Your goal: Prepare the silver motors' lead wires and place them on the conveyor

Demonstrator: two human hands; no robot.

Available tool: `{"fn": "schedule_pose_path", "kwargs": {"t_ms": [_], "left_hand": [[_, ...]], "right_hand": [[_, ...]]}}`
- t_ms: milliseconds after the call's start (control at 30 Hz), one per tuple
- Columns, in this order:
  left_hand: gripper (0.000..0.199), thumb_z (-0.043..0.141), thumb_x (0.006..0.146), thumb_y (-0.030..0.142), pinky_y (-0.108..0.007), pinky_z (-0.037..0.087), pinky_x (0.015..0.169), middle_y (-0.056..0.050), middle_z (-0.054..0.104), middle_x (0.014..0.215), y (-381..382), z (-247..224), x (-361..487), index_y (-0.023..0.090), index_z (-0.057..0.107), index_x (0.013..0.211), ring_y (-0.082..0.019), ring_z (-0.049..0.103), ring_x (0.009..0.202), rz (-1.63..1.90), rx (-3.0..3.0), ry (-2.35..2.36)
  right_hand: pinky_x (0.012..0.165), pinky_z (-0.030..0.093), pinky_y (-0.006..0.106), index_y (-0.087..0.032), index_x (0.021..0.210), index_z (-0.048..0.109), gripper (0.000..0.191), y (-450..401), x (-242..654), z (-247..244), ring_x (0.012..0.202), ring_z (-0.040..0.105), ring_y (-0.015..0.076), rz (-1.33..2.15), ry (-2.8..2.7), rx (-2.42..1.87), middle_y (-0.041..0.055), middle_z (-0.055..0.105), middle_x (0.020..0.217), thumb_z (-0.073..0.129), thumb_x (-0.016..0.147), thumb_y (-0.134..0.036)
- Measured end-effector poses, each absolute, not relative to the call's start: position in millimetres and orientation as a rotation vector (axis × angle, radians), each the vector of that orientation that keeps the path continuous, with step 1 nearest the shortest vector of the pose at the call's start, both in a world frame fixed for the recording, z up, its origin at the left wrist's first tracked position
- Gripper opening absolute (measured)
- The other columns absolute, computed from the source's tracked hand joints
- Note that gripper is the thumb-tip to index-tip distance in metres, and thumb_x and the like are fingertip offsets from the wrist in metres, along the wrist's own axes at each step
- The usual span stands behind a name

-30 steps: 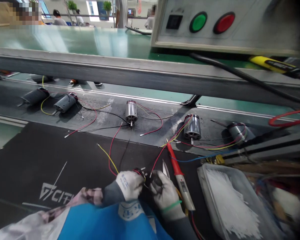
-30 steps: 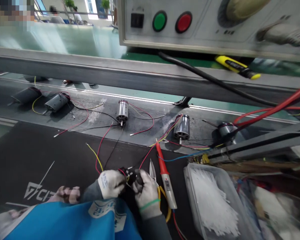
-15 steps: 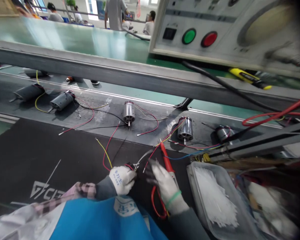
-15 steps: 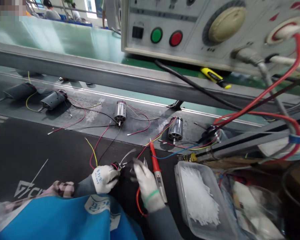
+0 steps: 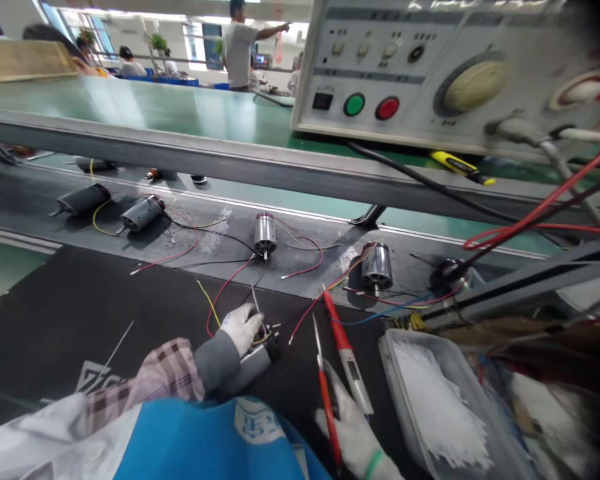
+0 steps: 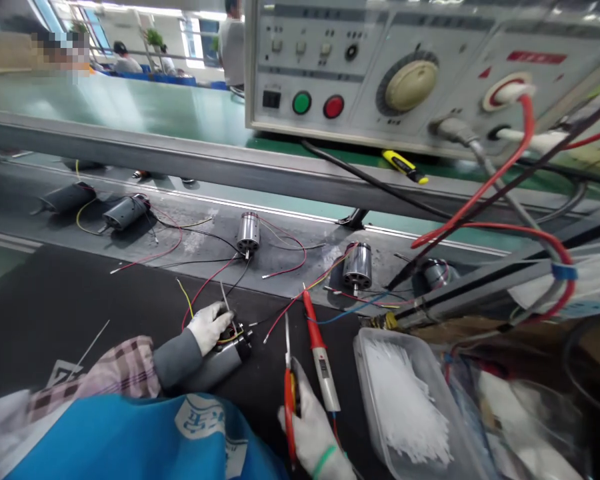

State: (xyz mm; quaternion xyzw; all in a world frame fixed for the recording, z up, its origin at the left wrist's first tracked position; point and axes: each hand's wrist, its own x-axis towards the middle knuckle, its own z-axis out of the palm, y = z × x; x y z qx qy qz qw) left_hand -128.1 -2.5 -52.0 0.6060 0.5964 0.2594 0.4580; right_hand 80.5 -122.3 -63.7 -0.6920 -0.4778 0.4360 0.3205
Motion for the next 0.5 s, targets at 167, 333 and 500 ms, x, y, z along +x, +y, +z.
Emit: {"fn": "schedule_pose_path", "kwargs": {"t_ms": [167, 333, 500], "left_hand": [[0.024, 0.04, 0.081, 0.033, -0.022, 0.044, 0.057, 0.001, 0.058, 0.067, -3.6, -49.3, -127.3, 0.017, 0.057, 0.087, -0.012, 0.055, 0.062, 0.666, 1.545, 1.448], [0.026, 0.039, 0.082, 0.031, -0.025, 0.045, 0.072, -0.003, 0.063, 0.082, -0.5, -46.4, -130.9, 0.016, 0.06, 0.088, -0.014, 0.057, 0.08, 0.682, 1.875, 1.356], [0.028, 0.038, 0.085, 0.031, -0.025, 0.044, 0.078, -0.006, 0.062, 0.09, -0.8, -54.9, -128.5, 0.016, 0.06, 0.094, -0.014, 0.057, 0.085, 0.767, 2.21, 1.128]], "right_hand": [[0.102, 0.03, 0.033, -0.022, 0.132, 0.033, 0.065, -126.0, 54.0, -42.7, 0.123, 0.038, 0.0211, 1.419, -1.563, -1.793, 0.0046, 0.042, 0.133, 0.05, 0.071, -0.038], [0.092, 0.039, 0.034, -0.026, 0.129, 0.038, 0.061, -118.1, 59.2, -35.7, 0.107, 0.052, 0.0243, 1.2, -1.871, -1.952, 0.0073, 0.056, 0.118, 0.05, 0.071, -0.043], [0.081, 0.044, 0.03, -0.03, 0.129, 0.037, 0.057, -111.6, 69.2, -16.2, 0.093, 0.059, 0.0216, 1.032, -2.093, -2.026, 0.0057, 0.064, 0.102, 0.048, 0.073, -0.035]]}}
